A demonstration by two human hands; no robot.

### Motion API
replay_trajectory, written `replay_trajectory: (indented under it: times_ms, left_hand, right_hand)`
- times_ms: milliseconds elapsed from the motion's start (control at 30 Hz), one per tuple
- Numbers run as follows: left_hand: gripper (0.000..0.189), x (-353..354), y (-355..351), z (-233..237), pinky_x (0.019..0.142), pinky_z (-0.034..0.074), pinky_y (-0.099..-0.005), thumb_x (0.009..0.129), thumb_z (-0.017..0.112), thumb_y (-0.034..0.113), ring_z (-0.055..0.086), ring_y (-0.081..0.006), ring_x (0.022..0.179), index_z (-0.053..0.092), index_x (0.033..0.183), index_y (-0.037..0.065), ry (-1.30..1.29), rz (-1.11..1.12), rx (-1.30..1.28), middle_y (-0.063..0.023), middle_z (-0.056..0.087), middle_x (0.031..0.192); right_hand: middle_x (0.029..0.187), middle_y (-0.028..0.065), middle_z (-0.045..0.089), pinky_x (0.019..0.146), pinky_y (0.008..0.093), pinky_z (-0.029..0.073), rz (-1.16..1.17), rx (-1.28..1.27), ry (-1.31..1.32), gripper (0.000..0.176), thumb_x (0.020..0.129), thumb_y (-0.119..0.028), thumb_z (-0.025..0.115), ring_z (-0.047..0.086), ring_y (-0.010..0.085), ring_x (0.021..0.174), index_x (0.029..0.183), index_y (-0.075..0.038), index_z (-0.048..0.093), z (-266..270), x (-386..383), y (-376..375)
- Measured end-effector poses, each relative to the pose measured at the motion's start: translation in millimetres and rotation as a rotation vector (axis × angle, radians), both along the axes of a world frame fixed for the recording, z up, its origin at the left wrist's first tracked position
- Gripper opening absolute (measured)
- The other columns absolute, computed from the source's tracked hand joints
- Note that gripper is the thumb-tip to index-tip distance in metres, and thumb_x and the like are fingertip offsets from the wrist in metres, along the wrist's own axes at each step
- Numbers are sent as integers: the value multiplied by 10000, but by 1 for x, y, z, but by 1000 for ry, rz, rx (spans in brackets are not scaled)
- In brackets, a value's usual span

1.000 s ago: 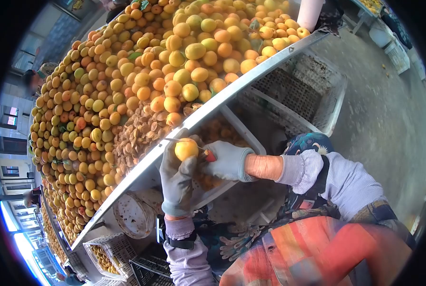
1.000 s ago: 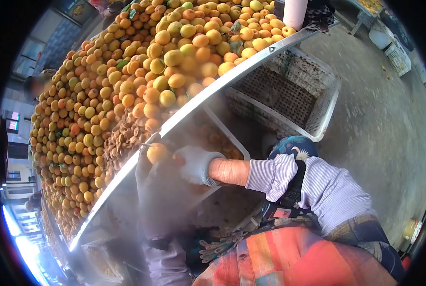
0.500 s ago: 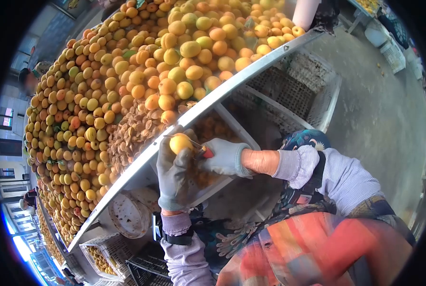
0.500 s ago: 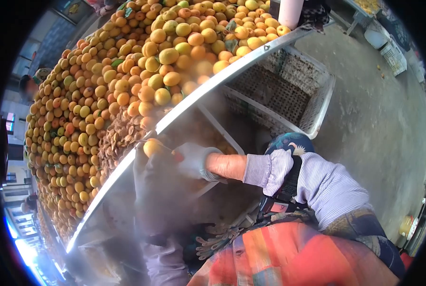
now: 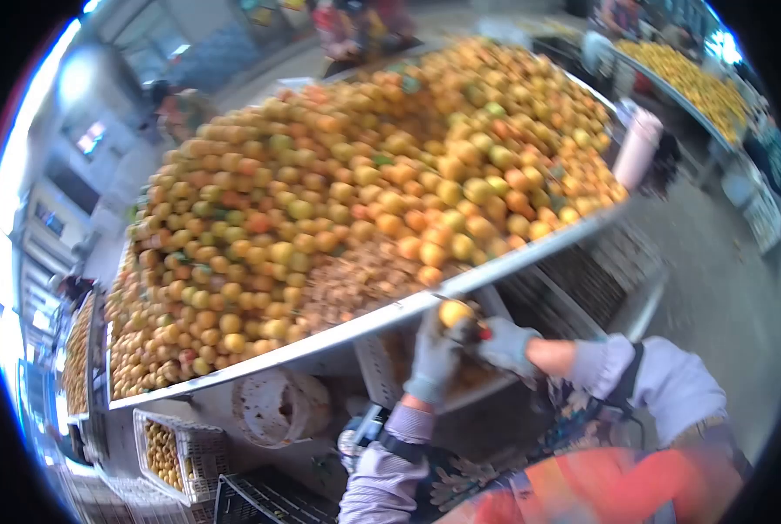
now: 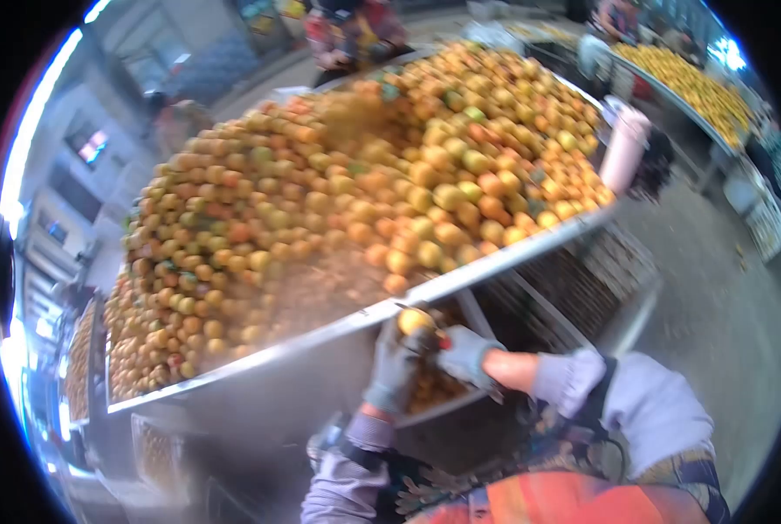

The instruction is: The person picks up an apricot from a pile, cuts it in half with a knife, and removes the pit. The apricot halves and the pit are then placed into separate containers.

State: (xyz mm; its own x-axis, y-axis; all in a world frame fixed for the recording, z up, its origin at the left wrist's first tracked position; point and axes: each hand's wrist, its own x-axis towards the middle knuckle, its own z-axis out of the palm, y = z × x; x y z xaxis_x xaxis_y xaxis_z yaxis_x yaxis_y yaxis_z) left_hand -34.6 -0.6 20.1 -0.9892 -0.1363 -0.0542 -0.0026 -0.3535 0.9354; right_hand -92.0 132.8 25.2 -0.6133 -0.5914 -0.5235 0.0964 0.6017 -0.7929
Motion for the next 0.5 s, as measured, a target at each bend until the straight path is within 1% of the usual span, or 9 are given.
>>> replay_trajectory:
  times_ms: [33, 67, 167, 233, 300, 367, 400, 433, 500]
  left_hand:
    - [372, 4, 5, 10, 854, 514, -285, 965, 554, 189, 609, -156, 974, 449, 1288, 37, -17, 6, 88, -109, 622, 1107]
    - [369, 4, 9, 4, 863, 513, -290, 970, 546, 208, 608, -163, 992, 449, 1283, 38, 6, 19, 163, -118, 620, 1122]
    - [363, 5, 12, -12, 885, 503, -292, 986, 516, 243, 606, -174, 1013, 448, 1279, 39, 6, 74, 262, -127, 615, 1148]
    - [363, 4, 5, -17, 896, 493, -286, 990, 508, 251, 598, -168, 1020, 448, 1277, 36, 18, 85, 159, -124, 614, 1152]
    - [372, -4, -2, -43, 897, 483, -275, 987, 517, 244, 580, -149, 1027, 444, 1286, 35, 31, 126, 18, -106, 608, 1148]
    - [379, -2, -8, -26, 887, 480, -259, 974, 546, 204, 563, -127, 1022, 441, 1292, 25, 57, 121, -47, -86, 598, 1144]
    - [379, 2, -8, -12, 878, 478, -248, 965, 558, 178, 558, -121, 1021, 444, 1289, 16, 98, 208, -209, -79, 592, 1144]
    - [380, 5, -6, -3, 869, 477, -236, 957, 571, 152, 553, -115, 1020, 447, 1286, 8, 137, 295, -368, -71, 586, 1144]
    - [369, 3, -5, -7, 844, 487, -228, 941, 595, 137, 569, -110, 984, 468, 1256, -6, 159, 303, -310, -70, 600, 1115]
  right_hand:
    - [879, 125, 688, 738, 355, 499, -100, 24, -167, 245, 872, -238, 602, 628, 206, 811, 1014, -51, 672, 8, 3, -1]
    - [873, 121, 689, 732, 349, 505, -91, -100, -53, 216, 861, -194, 606, 639, 220, 812, 1006, -49, 674, 0, 7, 0]
    - [898, 146, 691, 745, 371, 502, -119, 26, 95, 227, 865, -191, 592, 662, 261, 862, 1009, -32, 666, 8, 22, -13]
    - [913, 160, 689, 765, 375, 498, -271, -143, 159, 240, 869, -202, 590, 663, 260, 888, 1013, -23, 663, -24, 30, -22]
    - [910, 148, 691, 766, 364, 498, -281, -164, 201, 244, 886, -208, 582, 660, 255, 874, 1028, -26, 660, -24, 28, -27]
    - [878, 125, 688, 760, 356, 501, -298, -125, -30, 249, 901, -206, 574, 653, 253, 850, 1054, -26, 653, 16, 28, -31]
    - [816, 60, 643, 602, 309, 495, -215, -170, -45, 211, 885, -186, 597, 605, 138, 713, 1017, -25, 632, 14, 21, -27]
    - [816, 60, 643, 602, 309, 495, -216, -166, -42, 211, 885, -186, 597, 605, 138, 713, 1017, -25, 632, 21, 20, -27]
    - [786, 54, 641, 569, 303, 487, -238, -10, -215, 195, 885, -182, 589, 597, 133, 671, 1007, -38, 639, 42, 21, -24]
